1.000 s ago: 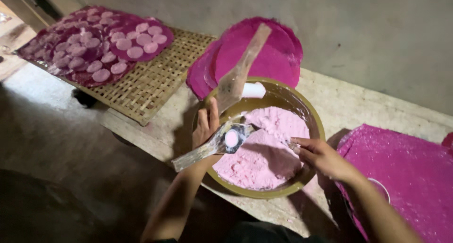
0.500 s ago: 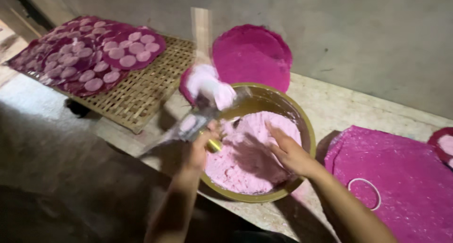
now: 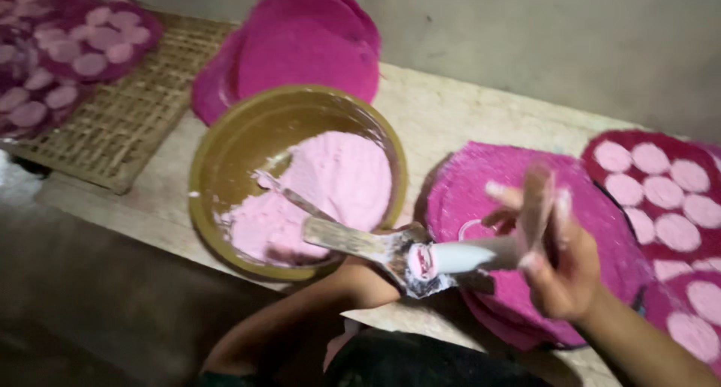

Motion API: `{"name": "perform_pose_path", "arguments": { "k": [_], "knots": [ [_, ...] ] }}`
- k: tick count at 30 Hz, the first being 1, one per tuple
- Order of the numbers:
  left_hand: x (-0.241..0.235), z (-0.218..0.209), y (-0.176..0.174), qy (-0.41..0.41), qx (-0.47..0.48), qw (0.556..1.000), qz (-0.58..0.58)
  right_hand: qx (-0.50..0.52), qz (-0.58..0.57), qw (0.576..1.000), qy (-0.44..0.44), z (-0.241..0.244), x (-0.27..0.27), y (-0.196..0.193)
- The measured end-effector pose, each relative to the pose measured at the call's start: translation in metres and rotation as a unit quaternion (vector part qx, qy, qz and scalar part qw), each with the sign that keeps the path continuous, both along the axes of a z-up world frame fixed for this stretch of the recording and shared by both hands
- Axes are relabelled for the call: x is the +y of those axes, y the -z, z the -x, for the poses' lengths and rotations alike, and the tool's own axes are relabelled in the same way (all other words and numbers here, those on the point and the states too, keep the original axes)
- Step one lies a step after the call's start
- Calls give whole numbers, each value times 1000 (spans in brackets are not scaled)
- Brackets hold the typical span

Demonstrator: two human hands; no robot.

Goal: The person uses a manual press to form pink paste into circular shapes on a pink mat. They repeatedly scoop paste from a bowl, load it into the press, and stamp out circles, arranging them on the mat.

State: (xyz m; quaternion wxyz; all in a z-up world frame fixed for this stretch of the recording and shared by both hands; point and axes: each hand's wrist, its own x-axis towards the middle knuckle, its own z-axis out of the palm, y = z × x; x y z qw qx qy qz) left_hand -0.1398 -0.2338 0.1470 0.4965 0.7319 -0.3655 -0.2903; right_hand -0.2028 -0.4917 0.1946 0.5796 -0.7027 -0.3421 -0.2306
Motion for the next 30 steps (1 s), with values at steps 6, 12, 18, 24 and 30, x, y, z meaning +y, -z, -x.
{"name": "perform_pose_path", "arguments": {
  "k": [6, 12, 18, 24, 30],
  "knots": [
    [-58, 32, -17, 5, 23, 998, -57, -146, 254, 948, 121, 76, -43, 2],
    [-121, 66, 17, 26, -102, 993, 53, -28, 255, 956, 146, 96, -62, 16],
    [-150, 24, 6, 83, 101, 989, 62, 281, 259, 923, 51, 83, -146, 47],
    [-148, -25, -1, 161, 66, 978, 117, 582, 192, 780, -130, 88, -250, 122],
    [-169, -47, 48, 193, 381, 679, 597, 749, 221, 623, -55, 110, -231, 126]
  ]
}}
